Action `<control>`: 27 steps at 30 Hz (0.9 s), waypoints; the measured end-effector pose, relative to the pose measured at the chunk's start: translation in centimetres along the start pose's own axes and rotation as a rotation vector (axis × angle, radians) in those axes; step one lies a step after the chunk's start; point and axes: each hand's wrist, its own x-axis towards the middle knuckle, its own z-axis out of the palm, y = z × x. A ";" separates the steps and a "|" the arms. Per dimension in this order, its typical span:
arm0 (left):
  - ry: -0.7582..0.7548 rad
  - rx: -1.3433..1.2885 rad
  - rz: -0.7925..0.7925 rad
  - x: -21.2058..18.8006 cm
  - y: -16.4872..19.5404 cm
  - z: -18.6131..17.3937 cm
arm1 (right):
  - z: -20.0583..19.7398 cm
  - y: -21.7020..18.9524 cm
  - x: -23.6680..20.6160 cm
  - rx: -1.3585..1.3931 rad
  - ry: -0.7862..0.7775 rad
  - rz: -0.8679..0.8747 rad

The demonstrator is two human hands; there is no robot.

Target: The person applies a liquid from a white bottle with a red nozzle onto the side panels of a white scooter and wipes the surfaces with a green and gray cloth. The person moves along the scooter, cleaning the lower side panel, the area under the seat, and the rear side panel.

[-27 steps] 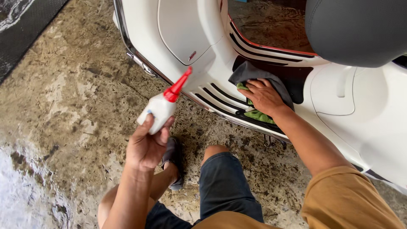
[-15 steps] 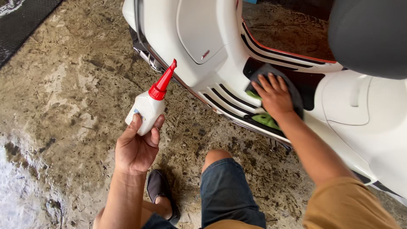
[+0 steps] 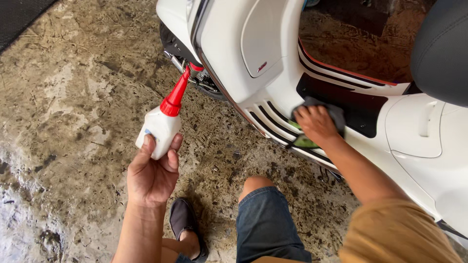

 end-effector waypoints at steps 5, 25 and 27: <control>-0.056 0.001 0.041 -0.8 0.9 -0.1 | -0.3 -0.6 2.6 -0.056 -0.082 -0.026; -0.142 -0.140 -0.002 0.4 0.7 -0.2 | -0.3 -1.6 3.1 -0.039 0.040 0.031; -0.176 -0.137 0.001 0.4 0.9 -0.3 | -0.4 -1.6 3.3 -0.026 0.098 0.041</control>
